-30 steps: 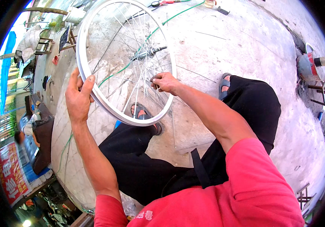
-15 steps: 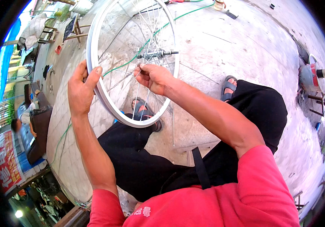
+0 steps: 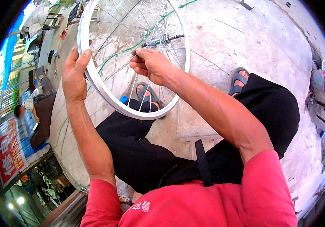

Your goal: The person inserts metal spokes into the holes of a bicycle wheel rim by hand and secures them into the central hub.

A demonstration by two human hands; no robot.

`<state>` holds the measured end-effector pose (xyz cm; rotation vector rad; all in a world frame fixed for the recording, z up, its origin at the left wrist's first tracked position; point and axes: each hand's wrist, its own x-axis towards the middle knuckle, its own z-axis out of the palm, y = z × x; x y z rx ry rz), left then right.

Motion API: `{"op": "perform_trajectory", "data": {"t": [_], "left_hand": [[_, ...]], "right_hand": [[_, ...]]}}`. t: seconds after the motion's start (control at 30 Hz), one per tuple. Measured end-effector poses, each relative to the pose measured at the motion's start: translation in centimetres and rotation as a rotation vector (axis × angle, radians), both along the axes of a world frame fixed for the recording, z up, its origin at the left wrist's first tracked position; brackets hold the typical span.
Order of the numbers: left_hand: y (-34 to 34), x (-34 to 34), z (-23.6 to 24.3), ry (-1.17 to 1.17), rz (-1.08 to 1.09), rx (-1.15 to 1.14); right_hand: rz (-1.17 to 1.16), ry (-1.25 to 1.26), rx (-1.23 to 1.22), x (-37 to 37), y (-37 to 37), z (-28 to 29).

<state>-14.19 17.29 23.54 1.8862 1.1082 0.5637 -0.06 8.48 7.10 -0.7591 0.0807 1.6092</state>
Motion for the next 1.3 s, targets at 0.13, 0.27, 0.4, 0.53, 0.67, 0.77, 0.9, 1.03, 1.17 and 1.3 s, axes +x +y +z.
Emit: {"op": "perform_trajectory", "data": {"t": [0.13,0.27,0.4,0.53,0.67,0.77,0.9,1.03,1.17,1.3], "left_hand": [[0.3,0.2,0.0,0.017,-0.007,0.0],[0.1,0.8,-0.3,-0.091,0.031,0.017],[0.4,0.7,-0.5,-0.079,0.023,0.007],[0.8,1.0,-0.5,-0.106,0.029,-0.039],[0.9,1.7,-0.6,-0.166,0.042,-0.02],[1.6,2.0,-1.3,-0.191,0.058,-0.012],[0.9,3.5,-1.1,-0.221,0.125,0.013],[1.1,3.9,-1.2,-0.216,0.118,0.051],[0.3,4.8,-0.5,-0.194,0.149,0.073],[0.0,5.2,0.0,-0.162,0.15,0.133]], "right_hand": [[-0.016,-0.001,0.03,-0.2,0.0,-0.3],[-0.01,0.0,0.053,0.0,0.0,-0.3],[-0.002,-0.01,0.077,0.1,0.0,-0.4],[-0.007,-0.024,0.046,0.3,-0.2,0.1],[0.014,-0.021,0.084,0.6,0.1,-1.0],[-0.011,-0.012,0.091,1.0,0.3,-1.1],[-0.018,-0.01,0.073,1.8,0.2,-0.6],[-0.016,0.01,0.063,2.4,0.3,-0.8],[0.002,-0.007,0.03,2.3,0.1,0.0],[0.01,0.008,0.067,2.8,0.2,-0.7]]}}
